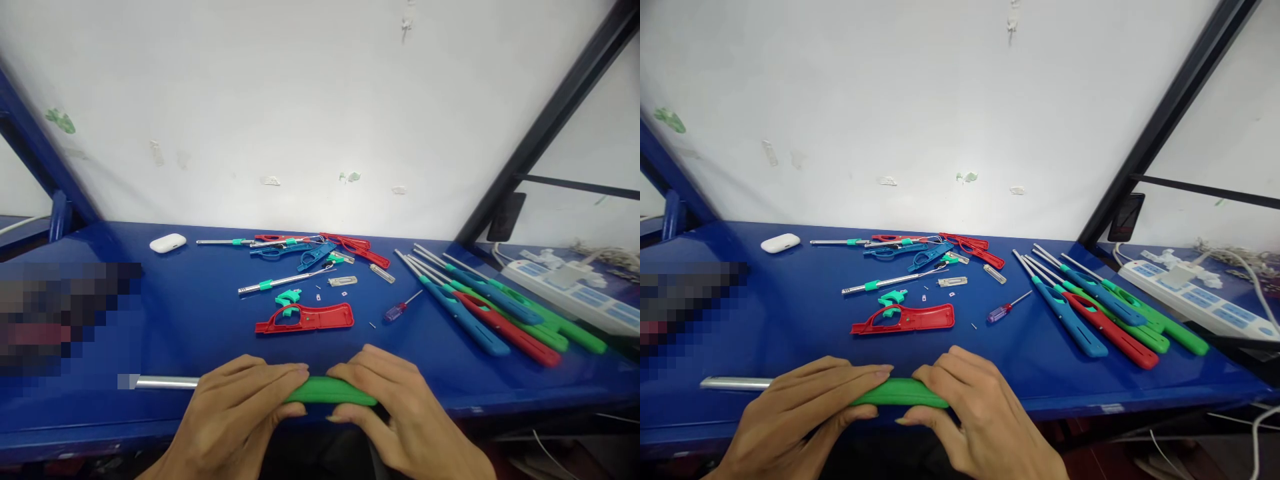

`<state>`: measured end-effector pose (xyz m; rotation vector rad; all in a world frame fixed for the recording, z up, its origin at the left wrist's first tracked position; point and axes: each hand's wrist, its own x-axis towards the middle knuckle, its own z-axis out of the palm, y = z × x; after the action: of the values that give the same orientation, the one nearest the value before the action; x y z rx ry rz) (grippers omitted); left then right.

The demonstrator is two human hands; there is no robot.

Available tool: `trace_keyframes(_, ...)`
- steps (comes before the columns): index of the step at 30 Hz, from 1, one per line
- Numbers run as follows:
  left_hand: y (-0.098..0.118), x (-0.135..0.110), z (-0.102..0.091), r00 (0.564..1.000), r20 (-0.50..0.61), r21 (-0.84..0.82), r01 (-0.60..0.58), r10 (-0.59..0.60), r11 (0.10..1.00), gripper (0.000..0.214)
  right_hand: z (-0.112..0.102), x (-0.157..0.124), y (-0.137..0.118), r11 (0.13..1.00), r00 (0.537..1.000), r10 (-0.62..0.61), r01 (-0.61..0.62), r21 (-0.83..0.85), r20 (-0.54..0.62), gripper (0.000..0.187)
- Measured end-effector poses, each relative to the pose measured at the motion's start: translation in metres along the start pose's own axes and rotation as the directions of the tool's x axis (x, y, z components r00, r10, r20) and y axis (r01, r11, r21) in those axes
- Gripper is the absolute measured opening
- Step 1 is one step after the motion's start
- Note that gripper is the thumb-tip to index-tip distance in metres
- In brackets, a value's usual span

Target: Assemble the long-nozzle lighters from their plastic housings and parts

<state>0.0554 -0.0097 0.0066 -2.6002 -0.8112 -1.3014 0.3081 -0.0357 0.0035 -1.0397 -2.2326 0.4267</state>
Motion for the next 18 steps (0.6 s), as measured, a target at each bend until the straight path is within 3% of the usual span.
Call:
trace_keyframes(4, -0.001, 0.000, 0.000, 0.999, 0.008, -0.093, -0.031, 0.032, 0.995, 0.025, 0.002, -0.001, 0.002, 1.000, 1.000, -0.007, 0.007, -0.009, -0.007, 0.022)
trace_keyframes(9, 0.001, -0.001, 0.001, 1.000, -0.003, -0.070, -0.025, 0.025, 0.997, 0.020, 0.000, 0.000, -0.001, 1.000, 1.000, 0.017, -0.017, 0.006, 0.001, 0.020)
trace_keyframes(18, -0.001, -0.001, 0.005, 1.000, -0.013, -0.065, -0.010, 0.009, 0.998, 0.024, -0.002, 0.010, -0.008, 0.978, 0.978, 0.208, -0.208, 0.030, -0.008, 0.017)
